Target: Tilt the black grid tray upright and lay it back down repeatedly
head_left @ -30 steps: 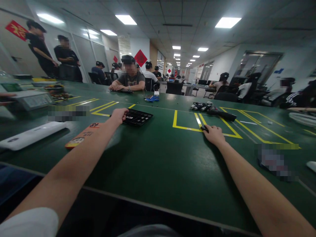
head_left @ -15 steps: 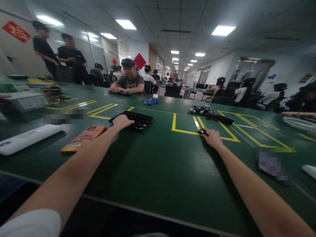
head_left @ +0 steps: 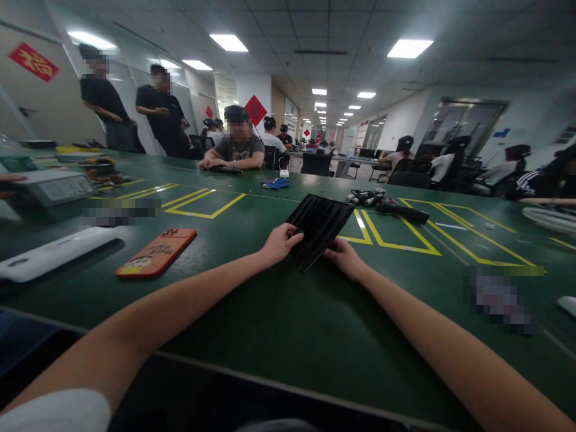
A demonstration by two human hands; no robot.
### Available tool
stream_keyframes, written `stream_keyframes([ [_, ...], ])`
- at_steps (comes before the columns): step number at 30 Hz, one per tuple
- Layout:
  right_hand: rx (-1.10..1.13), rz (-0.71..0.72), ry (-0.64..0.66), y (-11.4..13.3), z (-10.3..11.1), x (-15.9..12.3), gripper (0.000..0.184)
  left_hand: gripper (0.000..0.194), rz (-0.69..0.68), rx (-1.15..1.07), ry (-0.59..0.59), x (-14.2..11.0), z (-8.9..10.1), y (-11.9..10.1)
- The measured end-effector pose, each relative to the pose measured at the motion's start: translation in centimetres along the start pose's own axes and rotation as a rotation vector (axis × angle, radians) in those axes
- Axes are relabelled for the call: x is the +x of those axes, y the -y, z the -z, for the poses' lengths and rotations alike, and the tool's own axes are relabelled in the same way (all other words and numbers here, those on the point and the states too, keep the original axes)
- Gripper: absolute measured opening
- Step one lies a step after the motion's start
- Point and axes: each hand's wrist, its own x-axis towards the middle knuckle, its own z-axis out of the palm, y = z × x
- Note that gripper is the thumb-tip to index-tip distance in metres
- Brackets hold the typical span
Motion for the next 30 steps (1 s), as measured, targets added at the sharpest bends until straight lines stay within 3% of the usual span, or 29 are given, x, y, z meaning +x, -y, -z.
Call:
stream_keyframes([
  [8, -0.09, 0.046, 0.045, -0.6, 0.1, -0.2, 0.03, 0.03, -0.044, -0.047, 0.051, -1.2, -0.3, -0.3],
  [12, -0.143, 0.05, 0.024, -0.5, 0.2, -0.2, 0.036, 0.029, -0.094, -0.062, 0.06, -1.5, -0.7, -0.2],
  [22, -0.282, 0.195, 0.136, 1.2, 0.2, -0.7, 0.046, 0.03, -0.137, 0.086, 0.182, -1.4, -0.2, -0.2],
  [24, -0.315, 0.211, 0.137, 1.2, 0.0, -0.5, 0.049, 0.034, -0.081, 0.03, 0.235, -0.8, 0.3, -0.4],
  [26, -0.329, 0.213, 0.112, 1.2, -0.1, -0.4, 0.052, 0.035, 0.084, -0.096, 0.206, -0.2, 1.0, -0.3],
  [30, -0.327, 0.169, 0.091, 1.2, 0.1, -0.6, 0.061, 0.024, 0.567, -0.395, -0.074, 0.7, 2.3, 0.0],
])
